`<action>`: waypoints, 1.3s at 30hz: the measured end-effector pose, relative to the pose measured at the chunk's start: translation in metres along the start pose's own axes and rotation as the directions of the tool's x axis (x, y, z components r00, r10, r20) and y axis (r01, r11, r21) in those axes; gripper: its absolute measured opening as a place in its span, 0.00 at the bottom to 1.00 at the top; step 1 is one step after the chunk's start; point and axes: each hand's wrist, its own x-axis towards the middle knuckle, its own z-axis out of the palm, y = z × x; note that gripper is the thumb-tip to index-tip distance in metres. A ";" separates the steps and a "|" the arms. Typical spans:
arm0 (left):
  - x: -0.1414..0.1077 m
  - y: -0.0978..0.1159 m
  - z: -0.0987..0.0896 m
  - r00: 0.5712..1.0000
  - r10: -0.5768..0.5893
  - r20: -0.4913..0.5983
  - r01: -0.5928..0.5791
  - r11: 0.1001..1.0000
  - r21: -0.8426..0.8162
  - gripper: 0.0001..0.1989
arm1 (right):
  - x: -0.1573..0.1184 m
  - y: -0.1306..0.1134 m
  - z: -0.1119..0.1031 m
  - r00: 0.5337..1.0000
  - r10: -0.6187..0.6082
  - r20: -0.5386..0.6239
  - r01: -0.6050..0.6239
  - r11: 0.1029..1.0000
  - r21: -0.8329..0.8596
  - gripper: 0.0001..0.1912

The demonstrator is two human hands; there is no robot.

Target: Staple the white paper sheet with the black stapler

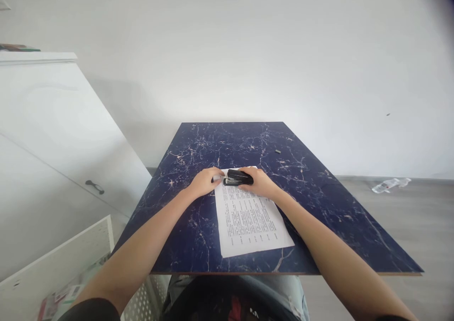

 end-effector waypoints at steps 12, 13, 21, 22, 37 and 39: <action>-0.001 0.002 -0.003 0.993 0.004 0.119 -0.044 0.943 0.331 0.15 | -0.005 0.004 -0.018 0.989 0.136 -0.054 -0.137 0.991 -0.003 0.15; -0.001 0.001 -0.003 0.993 0.004 0.116 -0.042 0.943 0.329 0.15 | -0.006 0.003 -0.021 0.990 0.136 -0.046 -0.136 0.991 -0.001 0.15; 0.003 -0.010 0.001 0.997 0.034 0.075 -0.050 0.974 0.223 0.17 | -0.003 -0.010 -0.011 0.996 0.021 0.083 -0.018 0.999 -0.032 0.15; 0.003 -0.011 0.001 0.997 0.042 0.059 -0.054 0.978 0.202 0.19 | -0.003 -0.012 -0.011 0.996 0.008 0.088 -0.005 0.999 -0.033 0.17; 0.002 -0.013 0.002 1.000 0.020 -0.015 -0.016 0.977 0.213 0.22 | -0.085 0.035 -0.087 0.952 0.268 0.147 -0.257 0.962 -0.089 0.20; 0.002 -0.010 0.002 1.000 0.001 0.004 -0.001 0.970 0.244 0.22 | -0.116 0.057 -0.114 0.940 0.317 0.126 -0.302 0.945 -0.122 0.23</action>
